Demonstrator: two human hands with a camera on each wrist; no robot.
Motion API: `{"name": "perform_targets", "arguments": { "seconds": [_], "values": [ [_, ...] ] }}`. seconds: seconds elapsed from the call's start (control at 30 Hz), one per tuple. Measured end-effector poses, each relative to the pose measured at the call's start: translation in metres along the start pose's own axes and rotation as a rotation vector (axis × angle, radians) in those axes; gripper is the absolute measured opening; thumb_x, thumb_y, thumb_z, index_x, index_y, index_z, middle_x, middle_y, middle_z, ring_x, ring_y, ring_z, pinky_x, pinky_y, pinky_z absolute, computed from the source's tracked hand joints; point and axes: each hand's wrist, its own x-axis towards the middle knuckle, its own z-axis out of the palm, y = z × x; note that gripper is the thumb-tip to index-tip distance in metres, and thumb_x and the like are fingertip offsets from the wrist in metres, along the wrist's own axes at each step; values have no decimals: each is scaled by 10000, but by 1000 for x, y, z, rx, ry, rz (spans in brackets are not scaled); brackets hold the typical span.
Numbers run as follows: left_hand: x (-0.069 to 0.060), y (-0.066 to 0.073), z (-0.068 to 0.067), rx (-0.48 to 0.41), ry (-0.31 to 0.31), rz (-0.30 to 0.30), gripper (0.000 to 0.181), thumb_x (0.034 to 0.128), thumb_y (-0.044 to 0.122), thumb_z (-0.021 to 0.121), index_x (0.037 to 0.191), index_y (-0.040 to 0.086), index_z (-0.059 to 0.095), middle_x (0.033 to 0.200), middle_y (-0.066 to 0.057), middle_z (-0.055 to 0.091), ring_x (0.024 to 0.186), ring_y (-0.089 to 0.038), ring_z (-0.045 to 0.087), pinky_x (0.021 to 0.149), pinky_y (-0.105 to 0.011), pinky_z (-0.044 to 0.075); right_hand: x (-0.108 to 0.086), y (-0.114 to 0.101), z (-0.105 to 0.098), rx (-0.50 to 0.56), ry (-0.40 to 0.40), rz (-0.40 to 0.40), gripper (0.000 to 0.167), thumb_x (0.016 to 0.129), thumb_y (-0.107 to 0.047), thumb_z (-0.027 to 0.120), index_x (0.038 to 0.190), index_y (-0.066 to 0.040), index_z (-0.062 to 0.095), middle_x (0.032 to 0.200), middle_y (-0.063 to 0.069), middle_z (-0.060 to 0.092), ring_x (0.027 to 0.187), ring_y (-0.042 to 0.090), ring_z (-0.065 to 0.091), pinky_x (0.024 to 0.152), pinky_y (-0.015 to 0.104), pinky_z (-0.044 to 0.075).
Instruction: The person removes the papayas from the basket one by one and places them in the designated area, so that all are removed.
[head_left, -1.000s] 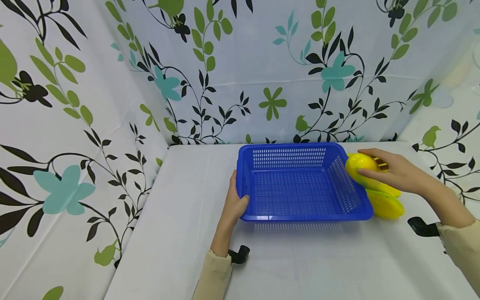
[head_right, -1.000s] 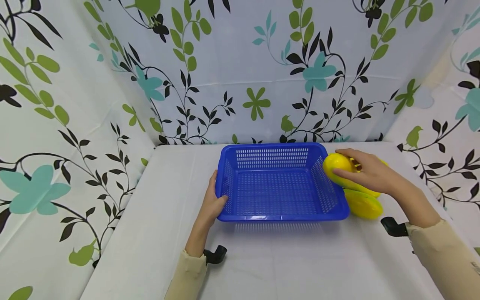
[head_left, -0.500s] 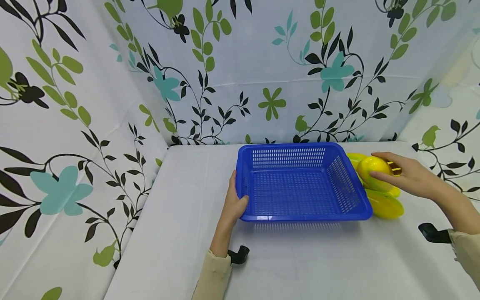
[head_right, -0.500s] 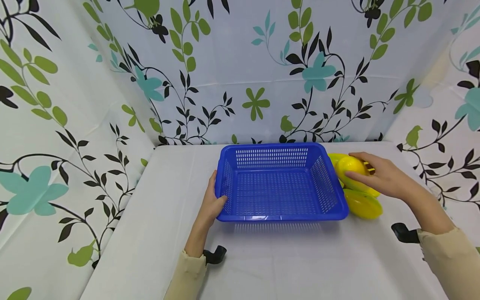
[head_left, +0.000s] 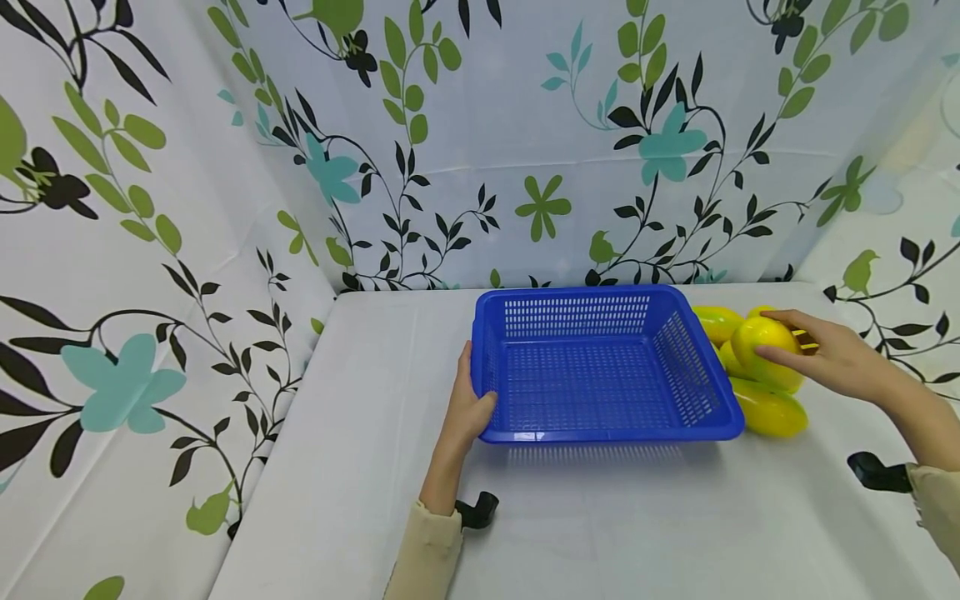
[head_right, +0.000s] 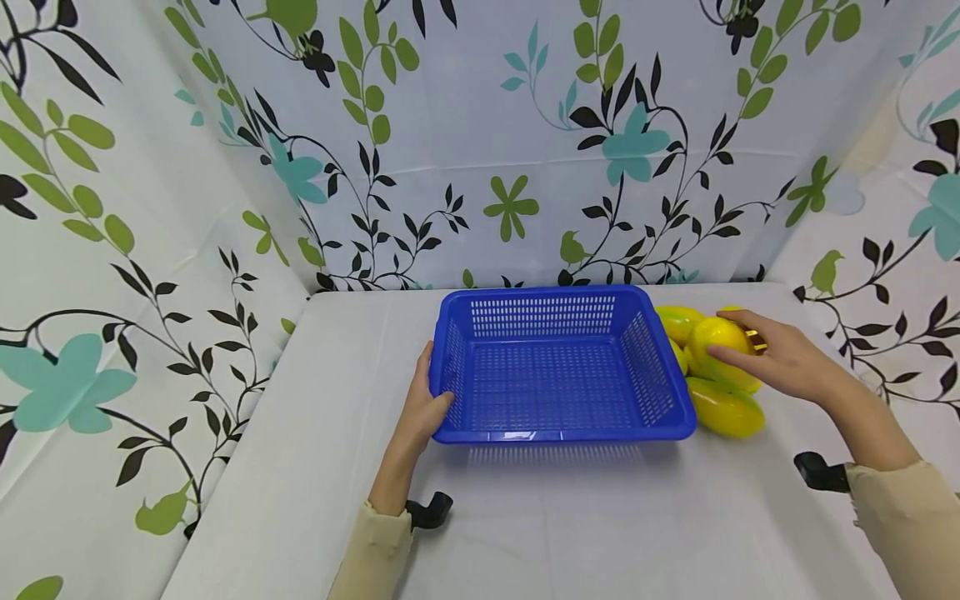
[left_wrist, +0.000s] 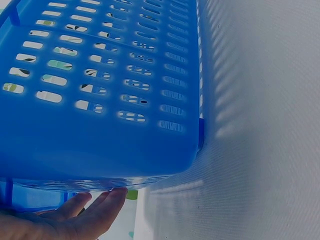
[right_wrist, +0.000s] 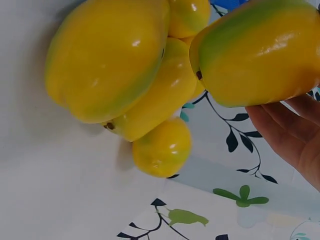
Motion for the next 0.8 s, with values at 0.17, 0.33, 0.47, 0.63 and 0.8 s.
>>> {"name": "perform_targets", "arguments": {
  "seconds": [0.17,0.33,0.47,0.63,0.8],
  "values": [
    [-1,-1,0,-1,-1,2,900,784,-101,459,1586,82,94,1632,-152,151,1493,-338,132,1181,-553,121,-1,9,2,11,3,0,679,980,-371,562,1457,65,352,1301,343,480,1107,555,498,869,672,463],
    [-1,-2,-1,-1,1,2,903,780,-102,461,1586,87,99,1631,-153,156,1493,-345,133,1179,-560,117,-2,19,4,9,-1,20,690,982,-386,553,1439,91,352,1318,362,449,1110,557,481,873,680,451],
    [0,-2,0,2,3,-1,900,785,-102,460,1587,90,100,1632,-147,155,1494,-342,131,1180,-559,116,-2,26,5,-5,-5,70,744,983,-427,534,1444,114,314,1325,389,411,1112,582,450,853,678,460],
    [0,0,0,4,3,-3,895,790,-102,461,1586,88,99,1632,-147,157,1494,-339,134,1180,-557,120,-3,33,5,-20,-7,92,768,979,-448,528,1434,132,310,1324,402,393,1111,599,435,840,680,466],
    [-2,1,-1,4,2,-9,897,786,-103,464,1585,76,97,1632,-151,150,1495,-338,128,1182,-552,117,-5,40,7,-35,-15,112,782,977,-467,522,1417,145,314,1319,417,388,1109,607,437,827,677,473]
  ]
}}
